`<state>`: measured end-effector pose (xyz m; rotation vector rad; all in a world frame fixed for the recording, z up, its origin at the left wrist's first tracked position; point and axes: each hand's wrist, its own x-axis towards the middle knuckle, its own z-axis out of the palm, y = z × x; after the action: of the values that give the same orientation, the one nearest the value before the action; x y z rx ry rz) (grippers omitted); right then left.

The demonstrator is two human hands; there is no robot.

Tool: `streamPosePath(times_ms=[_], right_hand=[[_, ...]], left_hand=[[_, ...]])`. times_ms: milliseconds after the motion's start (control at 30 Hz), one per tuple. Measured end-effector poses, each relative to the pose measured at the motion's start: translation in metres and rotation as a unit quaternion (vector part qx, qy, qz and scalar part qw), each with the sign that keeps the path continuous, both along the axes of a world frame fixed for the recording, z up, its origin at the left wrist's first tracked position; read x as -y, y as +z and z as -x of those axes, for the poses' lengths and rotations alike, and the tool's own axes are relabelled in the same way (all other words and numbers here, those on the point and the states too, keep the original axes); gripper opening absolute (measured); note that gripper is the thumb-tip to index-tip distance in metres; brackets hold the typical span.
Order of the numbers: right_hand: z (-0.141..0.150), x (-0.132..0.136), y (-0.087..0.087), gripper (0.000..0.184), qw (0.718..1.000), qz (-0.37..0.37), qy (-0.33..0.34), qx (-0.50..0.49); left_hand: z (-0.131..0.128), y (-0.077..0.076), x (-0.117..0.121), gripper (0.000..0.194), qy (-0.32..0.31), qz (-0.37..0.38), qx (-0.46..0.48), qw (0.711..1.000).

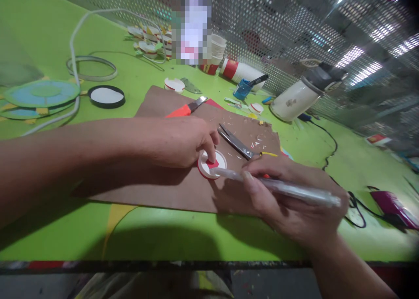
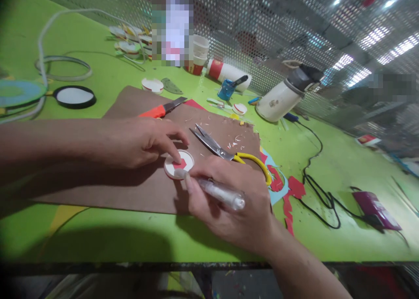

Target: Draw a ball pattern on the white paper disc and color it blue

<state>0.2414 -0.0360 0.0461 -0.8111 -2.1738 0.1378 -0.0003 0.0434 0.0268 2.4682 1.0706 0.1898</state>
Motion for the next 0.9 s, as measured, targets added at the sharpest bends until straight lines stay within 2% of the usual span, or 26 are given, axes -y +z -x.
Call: streamPosePath(times_ms=[300,500,667,833,900], right_hand=[[0.0008,-0.0011,0.0038,0.019,1.0,-0.009,-0.005,0.011],[0.0006,-0.0001,0.0042,0.021,0.999,0.023,-0.027,0.014],[0.0015,-0.0011,0.0046,0.022,0.999,0.033,-0.006,-0.008],[0.0018,0.0011,0.0043,0.02,0.998,0.037,-0.034,-0.034],[0.0021,0.0018,0.0038,0.021,0.998,0.04,-0.025,-0.038]], left_hand=[[0.0016,0.0021,-0.0001,0.041,-0.006,-0.002,0.003,1.0],[0.0016,0.0044,0.0022,0.046,-0.013,-0.006,0.004,1.0],[0.003,0.0067,0.0005,0.048,-0.035,0.004,0.005,0.999],[0.0045,0.006,-0.0007,0.051,-0.038,-0.016,-0.002,0.999],[0.0037,0.0062,-0.0004,0.049,-0.035,-0.014,-0.009,0.999]])
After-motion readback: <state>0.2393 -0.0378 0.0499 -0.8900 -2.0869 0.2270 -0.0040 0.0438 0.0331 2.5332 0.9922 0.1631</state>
